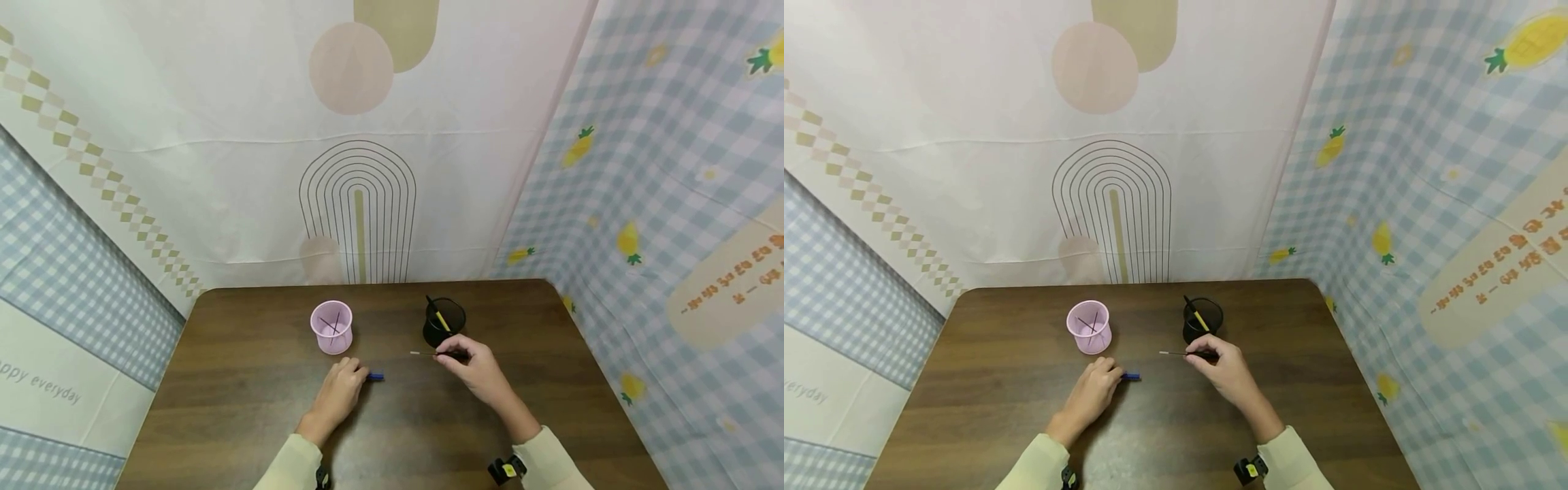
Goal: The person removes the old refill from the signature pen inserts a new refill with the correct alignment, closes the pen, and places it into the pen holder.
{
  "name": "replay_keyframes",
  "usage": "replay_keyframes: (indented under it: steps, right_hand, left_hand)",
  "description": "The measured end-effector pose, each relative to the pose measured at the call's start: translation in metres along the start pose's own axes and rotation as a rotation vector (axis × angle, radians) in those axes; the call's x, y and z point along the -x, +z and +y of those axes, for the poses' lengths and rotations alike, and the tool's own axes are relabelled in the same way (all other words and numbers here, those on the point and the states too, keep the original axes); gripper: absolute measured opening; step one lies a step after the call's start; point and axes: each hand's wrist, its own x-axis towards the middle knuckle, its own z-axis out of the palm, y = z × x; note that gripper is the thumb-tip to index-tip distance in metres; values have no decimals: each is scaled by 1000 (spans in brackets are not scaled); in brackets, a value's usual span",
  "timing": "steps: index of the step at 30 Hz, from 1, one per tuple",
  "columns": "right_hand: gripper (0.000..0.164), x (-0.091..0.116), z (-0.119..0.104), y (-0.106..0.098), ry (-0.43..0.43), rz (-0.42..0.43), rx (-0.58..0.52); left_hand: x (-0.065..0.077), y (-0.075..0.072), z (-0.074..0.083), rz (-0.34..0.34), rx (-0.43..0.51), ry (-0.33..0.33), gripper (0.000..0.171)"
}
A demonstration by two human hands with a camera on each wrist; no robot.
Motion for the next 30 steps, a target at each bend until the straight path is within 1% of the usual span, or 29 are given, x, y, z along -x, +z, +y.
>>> replay_keyframes:
  steps: [5, 11, 14, 22, 30]
  right_hand:
    - [10, 0, 0, 1, -9, 3, -8]
    - [10, -1, 2, 2, -18, 3, -14]
    - [10, -1, 2, 1, -15, 0, -13]
    - [10, -3, -1, 1, -2, -6, -2]
    - [10, -1, 0, 1, 9, -6, 16]
  left_hand:
    - [2, 5, -2, 3, 0, -2, 11]
    - [5, 10, -2, -40, -8, -31, 9]
    - [6, 11, -2, -47, -7, -37, 7]
    - [5, 11, -4, -30, -15, -25, 12]
    - [7, 8, -3, -49, -9, -22, 21]
